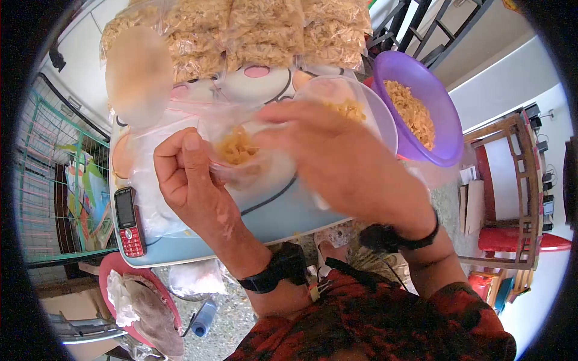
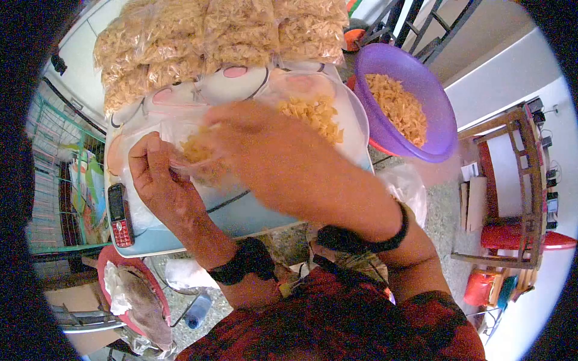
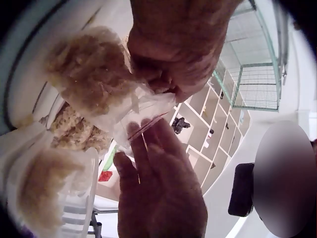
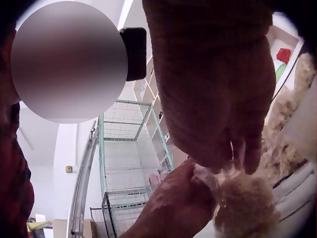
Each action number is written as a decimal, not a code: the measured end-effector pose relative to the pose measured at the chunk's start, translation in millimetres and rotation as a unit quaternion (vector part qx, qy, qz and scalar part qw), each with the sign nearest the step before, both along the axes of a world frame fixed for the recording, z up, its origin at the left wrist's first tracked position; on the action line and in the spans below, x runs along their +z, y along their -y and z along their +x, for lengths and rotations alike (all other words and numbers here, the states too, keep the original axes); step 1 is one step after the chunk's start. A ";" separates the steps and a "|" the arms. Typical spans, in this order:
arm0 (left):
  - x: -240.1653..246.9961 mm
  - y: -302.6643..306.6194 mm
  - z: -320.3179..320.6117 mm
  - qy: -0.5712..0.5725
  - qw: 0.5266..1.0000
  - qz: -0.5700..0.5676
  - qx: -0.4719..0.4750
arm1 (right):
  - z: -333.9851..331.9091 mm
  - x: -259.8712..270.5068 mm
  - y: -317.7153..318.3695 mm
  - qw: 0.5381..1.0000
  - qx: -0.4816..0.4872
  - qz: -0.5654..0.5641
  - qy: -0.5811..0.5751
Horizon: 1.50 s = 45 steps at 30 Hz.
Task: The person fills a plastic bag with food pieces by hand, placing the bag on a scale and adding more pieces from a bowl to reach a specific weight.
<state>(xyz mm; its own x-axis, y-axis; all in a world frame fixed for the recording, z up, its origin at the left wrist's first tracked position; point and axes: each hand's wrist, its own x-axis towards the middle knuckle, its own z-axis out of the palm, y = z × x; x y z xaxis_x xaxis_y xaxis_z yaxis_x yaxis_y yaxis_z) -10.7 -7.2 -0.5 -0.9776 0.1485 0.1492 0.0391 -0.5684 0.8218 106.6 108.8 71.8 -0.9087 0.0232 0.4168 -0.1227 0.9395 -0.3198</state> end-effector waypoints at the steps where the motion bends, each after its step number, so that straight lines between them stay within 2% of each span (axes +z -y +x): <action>1: 0.0 0.6 -0.4 0.004 1.000 0.000 0.006 | 9.6 7.3 -10.5 1.000 -0.014 0.007 -0.013; 3: 0.6 1.6 -1.6 0.010 1.000 0.002 0.017 | 27.3 15.0 -30.4 0.996 -0.081 0.006 -0.019; 6: 1.7 4.5 -2.0 0.021 1.000 0.003 0.003 | 53.9 16.1 -52.9 0.982 -0.170 -0.023 0.083; 9: -0.7 5.4 -2.1 0.012 1.000 -0.002 -0.008 | 64.5 19.3 -54.4 0.958 -0.203 -0.056 0.194; 12: -1.3 -0.9 -0.9 0.004 1.000 0.003 0.006 | 66.8 3.6 -63.0 0.979 -0.121 0.034 0.161; 15: -2.8 -2.8 -1.0 -0.002 1.000 0.008 0.005 | 62.4 -1.7 -63.4 0.967 -0.132 0.083 0.203; 18: -3.6 -4.2 -0.9 -0.005 1.000 0.009 0.001 | 54.1 -4.6 -60.9 0.964 -0.133 0.045 0.226; 21: -7.3 -4.3 -2.6 -0.009 1.000 0.021 -0.011 | 52.7 -10.4 -69.2 0.978 -0.114 0.019 0.171; 24: -7.7 -3.4 -2.8 -0.001 1.000 0.024 -0.015 | 56.4 -13.6 -74.9 0.974 -0.159 -0.034 0.161; 27: -8.7 -1.1 -3.5 -0.002 0.999 0.026 -0.024 | 61.8 -10.3 -77.1 0.979 -0.173 -0.074 0.076; 30: -11.3 -1.1 -4.8 -0.004 0.999 0.027 -0.021 | 63.5 -1.6 -77.1 0.958 -0.238 -0.141 0.075; 33: -11.8 -0.3 -4.3 -0.010 0.999 0.032 -0.026 | 60.1 -4.1 -76.7 0.959 -0.233 -0.156 0.041; 39: -9.4 1.4 -4.8 -0.003 0.999 0.022 -0.023 | 47.7 -16.3 -72.7 0.962 -0.220 -0.146 0.066; 45: -13.0 2.6 -6.7 -0.009 0.999 0.024 -0.030 | 45.3 -14.6 -67.2 0.981 -0.161 -0.045 0.094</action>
